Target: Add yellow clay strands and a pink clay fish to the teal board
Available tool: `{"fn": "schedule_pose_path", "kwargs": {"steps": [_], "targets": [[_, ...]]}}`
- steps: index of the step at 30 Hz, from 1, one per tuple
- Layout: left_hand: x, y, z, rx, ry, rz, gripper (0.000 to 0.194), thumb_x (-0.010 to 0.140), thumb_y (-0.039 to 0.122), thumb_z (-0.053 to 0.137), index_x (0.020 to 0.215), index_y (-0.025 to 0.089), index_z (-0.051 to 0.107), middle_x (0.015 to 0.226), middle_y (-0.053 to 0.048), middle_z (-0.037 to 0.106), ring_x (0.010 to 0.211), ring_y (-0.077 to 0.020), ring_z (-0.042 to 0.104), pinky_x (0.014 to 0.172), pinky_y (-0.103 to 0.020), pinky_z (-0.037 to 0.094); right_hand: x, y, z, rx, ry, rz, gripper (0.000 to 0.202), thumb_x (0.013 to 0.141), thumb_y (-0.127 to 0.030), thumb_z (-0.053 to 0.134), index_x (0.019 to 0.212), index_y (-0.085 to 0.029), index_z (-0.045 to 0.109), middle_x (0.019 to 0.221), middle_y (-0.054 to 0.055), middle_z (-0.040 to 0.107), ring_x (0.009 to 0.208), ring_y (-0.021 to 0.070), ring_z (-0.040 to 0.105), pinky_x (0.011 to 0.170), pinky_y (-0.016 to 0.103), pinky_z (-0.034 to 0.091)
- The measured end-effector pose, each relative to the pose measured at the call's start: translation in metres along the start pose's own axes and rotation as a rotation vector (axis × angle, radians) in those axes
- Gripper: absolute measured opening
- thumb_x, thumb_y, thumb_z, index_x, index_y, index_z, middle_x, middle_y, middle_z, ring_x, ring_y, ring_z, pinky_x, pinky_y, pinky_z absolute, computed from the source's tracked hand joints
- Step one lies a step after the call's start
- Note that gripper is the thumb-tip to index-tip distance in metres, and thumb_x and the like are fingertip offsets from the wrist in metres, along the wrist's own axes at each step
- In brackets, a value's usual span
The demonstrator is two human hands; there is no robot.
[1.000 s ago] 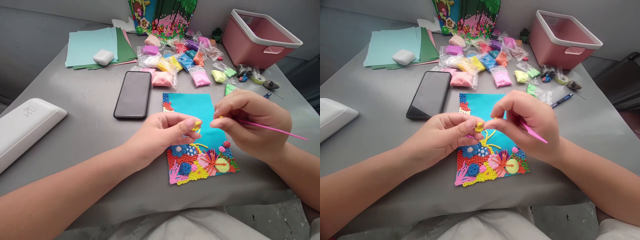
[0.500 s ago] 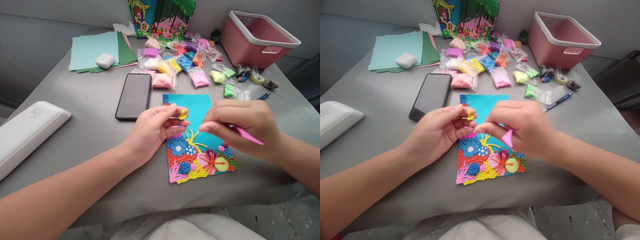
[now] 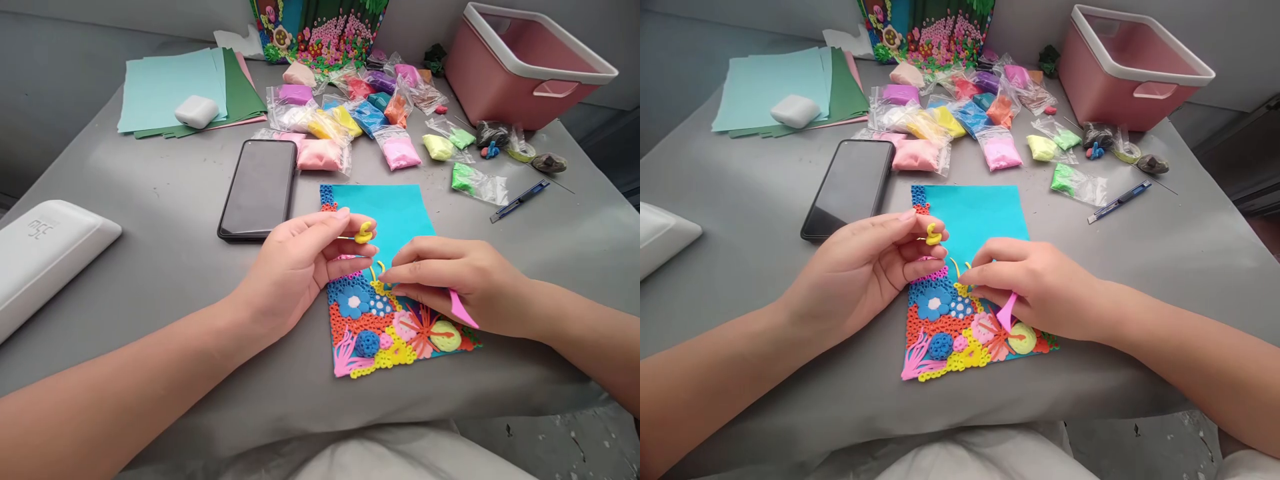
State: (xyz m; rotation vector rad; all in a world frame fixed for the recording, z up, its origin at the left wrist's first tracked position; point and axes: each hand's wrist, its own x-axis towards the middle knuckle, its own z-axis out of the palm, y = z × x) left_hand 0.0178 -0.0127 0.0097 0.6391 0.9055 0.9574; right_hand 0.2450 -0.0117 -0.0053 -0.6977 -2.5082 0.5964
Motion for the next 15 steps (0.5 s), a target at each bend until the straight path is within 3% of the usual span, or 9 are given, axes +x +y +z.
{"fn": "schedule_pose_path", "kwargs": {"steps": [6, 15], "targets": [[0.0002, 0.0, -0.0012, -0.006, -0.007, 0.005, 0.018, 0.086, 0.029, 0.075, 0.079, 0.012, 0.074, 0.082, -0.002, 0.069, 0.073, -0.0112, 0.069, 0.067, -0.02, 0.061, 0.0014, -0.0006, -0.0053, -0.043, 0.022, 0.009, 0.017, 0.094, -0.015, 0.064, 0.109, -0.021, 0.07, 0.096, 0.005, 0.071, 0.083, 0.0121, 0.068, 0.074, 0.021, 0.055], [-0.0007, -0.0003, -0.0009, 0.018, -0.001, 0.0, 0.022, 0.091, 0.031, 0.069, 0.08, 0.013, 0.074, 0.084, -0.003, 0.067, 0.072, -0.0113, 0.066, 0.068, -0.022, 0.06, -0.0034, 0.0003, -0.0077, -0.09, 0.01, 0.008, 0.021, 0.093, -0.015, 0.054, 0.102, -0.022, 0.072, 0.094, 0.007, 0.071, 0.074, 0.0144, 0.065, 0.064, 0.028, 0.051]]}}
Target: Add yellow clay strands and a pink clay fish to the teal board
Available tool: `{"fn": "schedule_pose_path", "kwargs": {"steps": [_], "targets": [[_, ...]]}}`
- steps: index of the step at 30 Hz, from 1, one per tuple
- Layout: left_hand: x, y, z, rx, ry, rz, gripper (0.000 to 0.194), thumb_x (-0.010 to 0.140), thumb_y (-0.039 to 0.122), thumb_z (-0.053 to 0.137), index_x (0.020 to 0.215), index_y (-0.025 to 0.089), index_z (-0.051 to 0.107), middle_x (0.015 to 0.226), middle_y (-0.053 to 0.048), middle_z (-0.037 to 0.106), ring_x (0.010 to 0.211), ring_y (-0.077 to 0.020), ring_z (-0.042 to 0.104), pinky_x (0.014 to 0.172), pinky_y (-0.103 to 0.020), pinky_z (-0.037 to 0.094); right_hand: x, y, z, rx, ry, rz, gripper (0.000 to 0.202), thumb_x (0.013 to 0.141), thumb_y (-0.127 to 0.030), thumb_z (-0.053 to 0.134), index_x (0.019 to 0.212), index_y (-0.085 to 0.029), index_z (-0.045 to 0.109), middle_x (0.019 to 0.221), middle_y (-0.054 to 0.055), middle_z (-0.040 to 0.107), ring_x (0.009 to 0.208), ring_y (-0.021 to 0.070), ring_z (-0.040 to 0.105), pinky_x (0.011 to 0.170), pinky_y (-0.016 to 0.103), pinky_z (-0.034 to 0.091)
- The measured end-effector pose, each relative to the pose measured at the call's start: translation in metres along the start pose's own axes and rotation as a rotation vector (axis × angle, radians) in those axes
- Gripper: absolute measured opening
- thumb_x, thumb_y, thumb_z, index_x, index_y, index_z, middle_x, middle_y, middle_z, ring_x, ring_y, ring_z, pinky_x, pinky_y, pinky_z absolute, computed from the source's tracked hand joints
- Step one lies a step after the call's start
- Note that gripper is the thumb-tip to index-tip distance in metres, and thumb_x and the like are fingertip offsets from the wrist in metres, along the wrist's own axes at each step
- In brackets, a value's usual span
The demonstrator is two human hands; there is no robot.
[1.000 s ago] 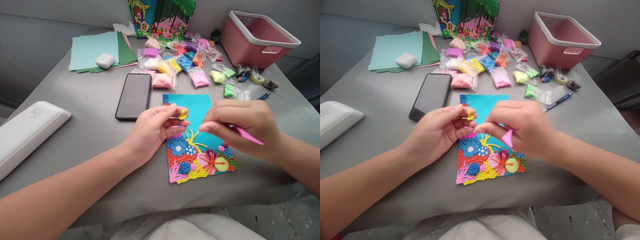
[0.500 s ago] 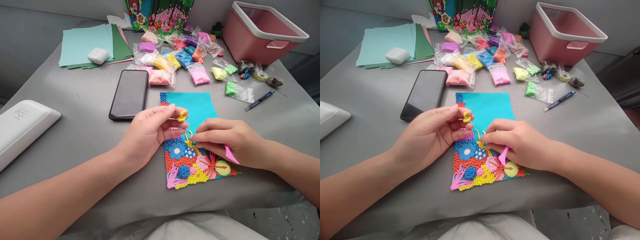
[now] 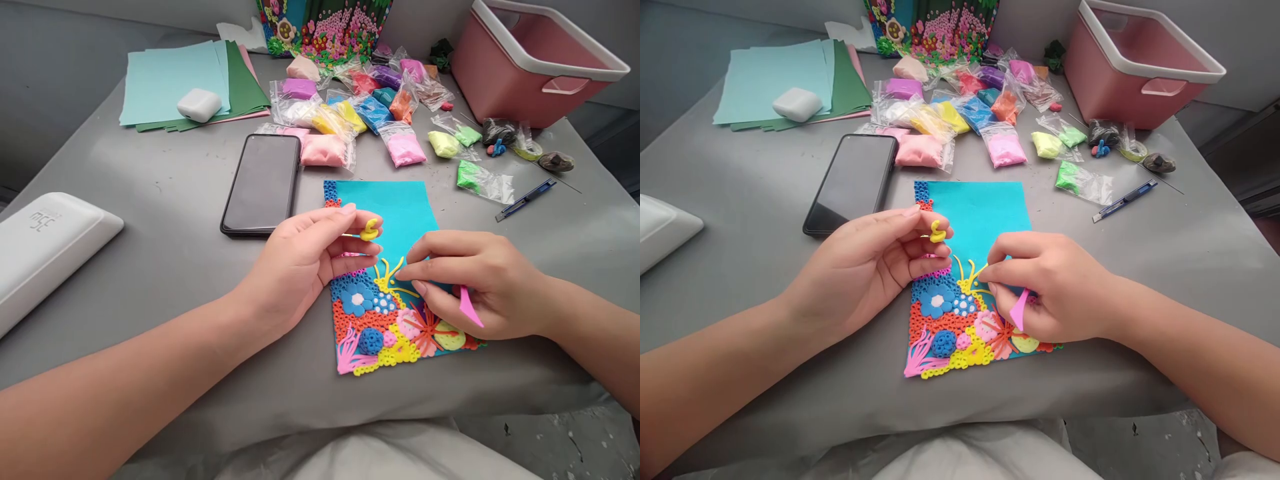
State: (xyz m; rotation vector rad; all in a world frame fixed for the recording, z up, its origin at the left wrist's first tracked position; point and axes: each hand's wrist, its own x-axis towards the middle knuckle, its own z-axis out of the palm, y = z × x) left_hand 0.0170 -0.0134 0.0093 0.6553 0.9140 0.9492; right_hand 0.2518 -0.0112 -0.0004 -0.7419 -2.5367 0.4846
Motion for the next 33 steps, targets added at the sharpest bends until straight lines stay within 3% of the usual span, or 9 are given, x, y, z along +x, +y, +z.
{"fn": "schedule_pose_path", "kwargs": {"steps": [18, 20, 23, 25, 28, 33], "targets": [[0.001, 0.001, 0.001, 0.009, 0.005, -0.01, 0.021, 0.093, 0.028, 0.066, 0.081, 0.012, 0.074, 0.085, -0.003, 0.067, 0.071, -0.0114, 0.067, 0.067, -0.022, 0.06, 0.0, -0.004, 0.004, 0.082, -0.021, -0.057, 0.021, 0.094, -0.011, 0.054, 0.105, -0.018, 0.071, 0.098, 0.008, 0.07, 0.078, 0.0137, 0.063, 0.07, 0.029, 0.052], [0.001, 0.001, 0.001, 0.01, 0.011, -0.012, 0.021, 0.093, 0.028, 0.066, 0.081, 0.012, 0.074, 0.086, -0.003, 0.067, 0.07, -0.0115, 0.067, 0.068, -0.023, 0.06, 0.001, -0.005, 0.001, 0.106, 0.029, -0.033, 0.023, 0.1, -0.017, 0.048, 0.104, -0.02, 0.07, 0.098, 0.008, 0.068, 0.084, 0.0157, 0.064, 0.076, 0.031, 0.053], [-0.001, 0.001, 0.002, 0.015, 0.019, -0.015, 0.021, 0.092, 0.028, 0.067, 0.081, 0.012, 0.074, 0.087, -0.003, 0.068, 0.071, -0.0116, 0.068, 0.068, -0.023, 0.06, 0.0, -0.008, -0.004, 0.211, 0.128, 0.051, 0.042, 0.107, -0.04, 0.031, 0.102, -0.021, 0.068, 0.103, 0.01, 0.066, 0.1, 0.022, 0.064, 0.089, 0.038, 0.052], [-0.001, 0.001, 0.003, 0.021, 0.022, -0.015, 0.02, 0.091, 0.029, 0.067, 0.081, 0.013, 0.074, 0.087, -0.003, 0.068, 0.071, -0.0118, 0.067, 0.068, -0.024, 0.059, 0.0, -0.01, -0.004, 0.325, 0.145, 0.13, 0.049, 0.107, -0.05, 0.027, 0.097, -0.021, 0.065, 0.095, 0.009, 0.065, 0.094, 0.0217, 0.064, 0.085, 0.038, 0.052], [-0.001, 0.001, 0.003, 0.03, 0.028, -0.018, 0.021, 0.091, 0.03, 0.068, 0.081, 0.013, 0.074, 0.088, -0.004, 0.069, 0.071, -0.0122, 0.067, 0.07, -0.025, 0.059, 0.001, -0.011, 0.001, 0.396, 0.114, 0.242, 0.04, 0.108, -0.042, 0.035, 0.085, -0.021, 0.06, 0.077, 0.003, 0.064, 0.072, 0.0155, 0.062, 0.069, 0.03, 0.05], [0.0, 0.002, 0.002, 0.026, 0.032, -0.021, 0.021, 0.091, 0.029, 0.067, 0.081, 0.013, 0.074, 0.09, -0.005, 0.068, 0.072, -0.0124, 0.066, 0.071, -0.027, 0.06, 0.007, -0.01, 0.005, 0.325, 0.041, 0.302, 0.041, 0.108, -0.04, 0.038, 0.079, -0.02, 0.059, 0.072, 0.002, 0.067, 0.066, 0.0123, 0.062, 0.06, 0.025, 0.046]]}}
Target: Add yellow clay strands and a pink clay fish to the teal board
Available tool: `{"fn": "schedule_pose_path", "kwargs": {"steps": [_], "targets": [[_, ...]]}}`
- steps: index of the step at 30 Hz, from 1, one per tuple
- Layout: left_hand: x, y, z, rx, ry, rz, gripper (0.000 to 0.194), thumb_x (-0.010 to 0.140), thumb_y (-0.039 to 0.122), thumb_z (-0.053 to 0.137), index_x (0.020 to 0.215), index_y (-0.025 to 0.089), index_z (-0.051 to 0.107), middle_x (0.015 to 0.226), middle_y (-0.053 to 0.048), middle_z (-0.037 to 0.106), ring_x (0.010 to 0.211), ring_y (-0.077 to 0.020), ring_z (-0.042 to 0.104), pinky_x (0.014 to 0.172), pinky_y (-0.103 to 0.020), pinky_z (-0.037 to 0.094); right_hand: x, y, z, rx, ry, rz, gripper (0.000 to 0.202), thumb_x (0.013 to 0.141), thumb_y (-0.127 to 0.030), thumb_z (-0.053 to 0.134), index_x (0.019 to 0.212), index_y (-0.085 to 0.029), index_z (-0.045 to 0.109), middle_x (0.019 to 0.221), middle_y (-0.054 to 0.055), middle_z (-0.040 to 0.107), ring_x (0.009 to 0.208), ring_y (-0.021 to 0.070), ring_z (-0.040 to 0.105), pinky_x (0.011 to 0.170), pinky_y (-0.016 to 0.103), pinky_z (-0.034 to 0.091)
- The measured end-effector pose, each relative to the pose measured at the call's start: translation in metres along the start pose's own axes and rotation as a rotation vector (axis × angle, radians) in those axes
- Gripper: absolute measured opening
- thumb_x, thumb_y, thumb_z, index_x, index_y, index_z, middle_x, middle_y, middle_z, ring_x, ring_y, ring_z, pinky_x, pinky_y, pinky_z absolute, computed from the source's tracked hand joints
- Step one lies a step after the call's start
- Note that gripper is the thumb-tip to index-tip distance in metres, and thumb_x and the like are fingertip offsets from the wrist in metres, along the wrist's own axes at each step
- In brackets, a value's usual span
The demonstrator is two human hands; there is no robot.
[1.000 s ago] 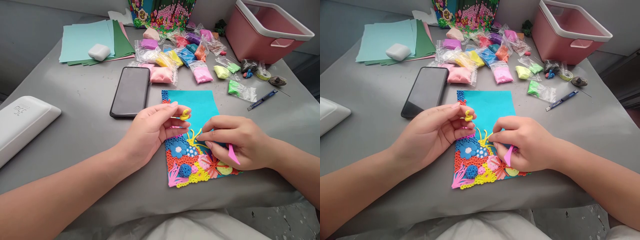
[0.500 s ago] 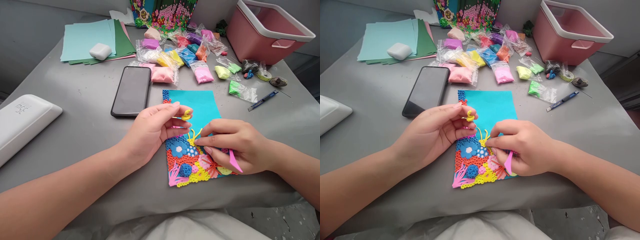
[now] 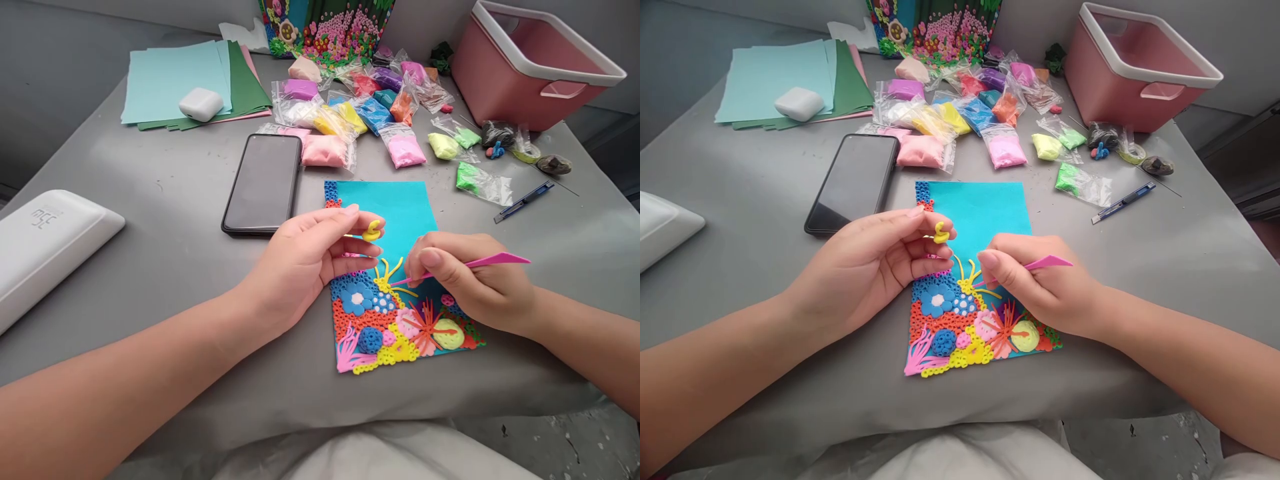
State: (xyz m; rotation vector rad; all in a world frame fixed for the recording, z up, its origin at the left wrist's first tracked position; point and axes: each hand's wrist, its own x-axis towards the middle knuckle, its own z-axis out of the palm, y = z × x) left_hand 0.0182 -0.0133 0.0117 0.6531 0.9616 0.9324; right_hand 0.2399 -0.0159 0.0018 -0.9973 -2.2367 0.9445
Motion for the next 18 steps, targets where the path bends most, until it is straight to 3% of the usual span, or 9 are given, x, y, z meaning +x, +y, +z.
{"fn": "schedule_pose_path", "kwargs": {"steps": [18], "targets": [[-0.0001, -0.0002, 0.0011, 0.017, 0.002, 0.005, 0.02, 0.09, 0.031, 0.069, 0.081, 0.014, 0.075, 0.089, -0.004, 0.069, 0.074, -0.0131, 0.067, 0.074, -0.028, 0.059, 0.0023, -0.0017, 0.0005, -0.063, -0.058, 0.022, 0.044, 0.107, -0.043, 0.04, 0.078, -0.019, 0.064, 0.072, 0.002, 0.067, 0.062, 0.0112, 0.058, 0.057, 0.024, 0.042]]}}
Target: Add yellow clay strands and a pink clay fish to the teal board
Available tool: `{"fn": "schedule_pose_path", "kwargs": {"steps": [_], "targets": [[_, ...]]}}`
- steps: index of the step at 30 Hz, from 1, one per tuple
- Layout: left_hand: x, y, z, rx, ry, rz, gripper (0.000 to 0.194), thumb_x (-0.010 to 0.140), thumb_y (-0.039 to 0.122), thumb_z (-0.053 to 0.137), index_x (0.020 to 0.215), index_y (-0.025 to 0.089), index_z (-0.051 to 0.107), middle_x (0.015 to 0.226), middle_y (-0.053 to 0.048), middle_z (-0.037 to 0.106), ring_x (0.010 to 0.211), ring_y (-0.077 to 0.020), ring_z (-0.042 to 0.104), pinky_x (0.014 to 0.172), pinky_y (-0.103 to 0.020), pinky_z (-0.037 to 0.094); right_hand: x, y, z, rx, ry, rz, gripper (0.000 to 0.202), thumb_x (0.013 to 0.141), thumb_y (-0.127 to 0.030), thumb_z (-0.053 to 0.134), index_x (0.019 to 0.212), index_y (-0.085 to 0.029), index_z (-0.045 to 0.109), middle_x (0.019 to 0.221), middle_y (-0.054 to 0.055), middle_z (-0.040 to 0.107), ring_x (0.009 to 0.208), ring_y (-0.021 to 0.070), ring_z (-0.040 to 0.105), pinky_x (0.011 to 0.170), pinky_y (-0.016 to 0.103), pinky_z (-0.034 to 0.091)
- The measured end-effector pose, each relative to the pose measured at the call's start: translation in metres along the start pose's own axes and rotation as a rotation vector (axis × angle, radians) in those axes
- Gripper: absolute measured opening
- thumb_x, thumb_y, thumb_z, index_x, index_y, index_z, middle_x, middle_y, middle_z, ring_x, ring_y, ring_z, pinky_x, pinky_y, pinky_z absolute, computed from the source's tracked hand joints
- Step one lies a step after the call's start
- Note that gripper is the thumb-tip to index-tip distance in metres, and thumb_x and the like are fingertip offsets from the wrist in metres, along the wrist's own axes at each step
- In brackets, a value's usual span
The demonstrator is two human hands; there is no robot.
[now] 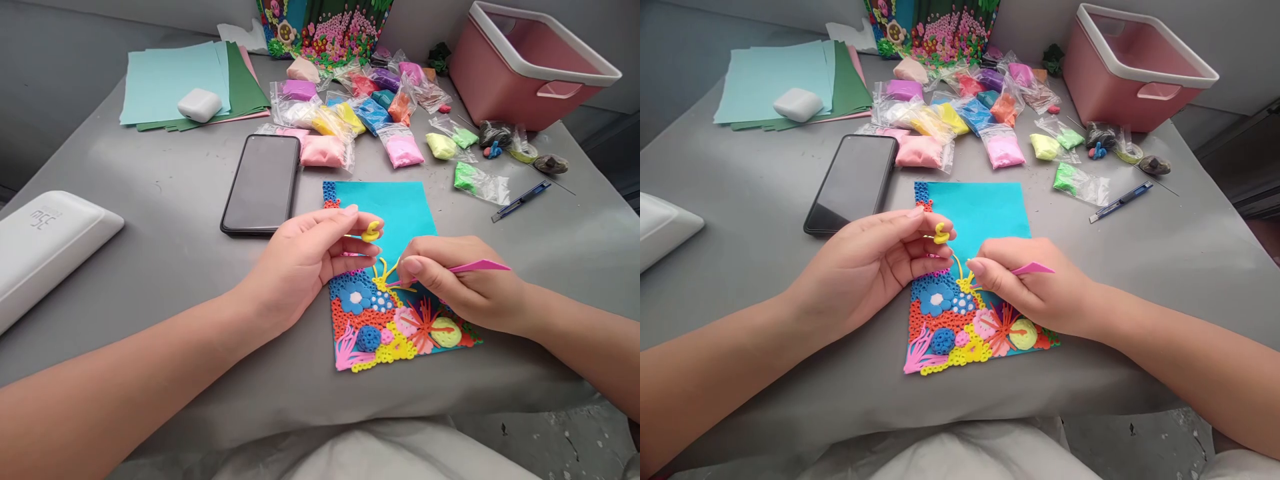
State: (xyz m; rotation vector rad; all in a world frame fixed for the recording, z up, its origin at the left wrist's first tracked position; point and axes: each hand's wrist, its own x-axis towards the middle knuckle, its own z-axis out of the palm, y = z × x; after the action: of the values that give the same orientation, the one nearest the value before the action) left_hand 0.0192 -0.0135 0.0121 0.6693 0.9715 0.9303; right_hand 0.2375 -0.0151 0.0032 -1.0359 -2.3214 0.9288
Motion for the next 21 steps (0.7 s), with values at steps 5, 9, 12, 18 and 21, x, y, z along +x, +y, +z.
{"fn": "schedule_pose_path", "kwargs": {"steps": [5, 9, 12, 18, 21], "targets": [[-0.001, -0.003, -0.001, 0.071, -0.01, 0.036, 0.025, 0.082, 0.04, 0.078, 0.078, 0.016, 0.077, 0.088, -0.005, 0.073, 0.078, -0.016, 0.068, 0.083, -0.032, 0.059, 0.002, 0.005, -0.008, 0.342, 0.133, 0.031, 0.05, 0.107, -0.048, 0.033, 0.085, -0.019, 0.066, 0.085, 0.005, 0.067, 0.083, 0.0176, 0.064, 0.075, 0.031, 0.052], [-0.004, -0.006, -0.001, 0.157, -0.072, 0.066, 0.025, 0.085, 0.042, 0.075, 0.083, 0.018, 0.08, 0.091, -0.005, 0.076, 0.085, -0.0172, 0.07, 0.085, -0.03, 0.059, 0.003, 0.004, -0.012, 0.289, 0.4, -0.052, 0.028, 0.105, -0.034, 0.048, 0.093, -0.023, 0.071, 0.082, 0.002, 0.064, 0.081, 0.0158, 0.062, 0.075, 0.031, 0.051], [-0.008, -0.007, -0.001, 0.21, -0.156, 0.064, 0.022, 0.088, 0.039, 0.073, 0.087, 0.019, 0.082, 0.089, -0.005, 0.076, 0.09, -0.0184, 0.071, 0.086, -0.03, 0.06, 0.002, -0.003, -0.01, -0.045, 0.384, -0.158, 0.017, 0.097, -0.02, 0.062, 0.107, -0.026, 0.075, 0.081, 0.0, 0.063, 0.073, 0.0118, 0.06, 0.068, 0.027, 0.052], [-0.01, -0.004, 0.0, 0.309, -0.24, 0.067, 0.024, 0.084, 0.042, 0.077, 0.086, 0.02, 0.083, 0.084, -0.006, 0.076, 0.084, -0.0197, 0.071, 0.08, -0.03, 0.06, 0.0, -0.011, -0.006, -0.187, 0.326, -0.31, 0.025, 0.091, -0.015, 0.069, 0.105, -0.033, 0.078, 0.09, 0.002, 0.068, 0.069, 0.0122, 0.064, 0.063, 0.028, 0.056], [-0.009, -0.003, -0.001, 0.323, -0.271, 0.075, 0.018, 0.082, 0.038, 0.08, 0.085, 0.021, 0.083, 0.083, -0.005, 0.077, 0.078, -0.0179, 0.07, 0.076, -0.028, 0.058, -0.001, -0.013, -0.007, -0.219, 0.35, -0.361, 0.024, 0.09, -0.012, 0.07, 0.101, -0.032, 0.078, 0.089, 0.002, 0.068, 0.068, 0.0126, 0.065, 0.063, 0.029, 0.056]]}}
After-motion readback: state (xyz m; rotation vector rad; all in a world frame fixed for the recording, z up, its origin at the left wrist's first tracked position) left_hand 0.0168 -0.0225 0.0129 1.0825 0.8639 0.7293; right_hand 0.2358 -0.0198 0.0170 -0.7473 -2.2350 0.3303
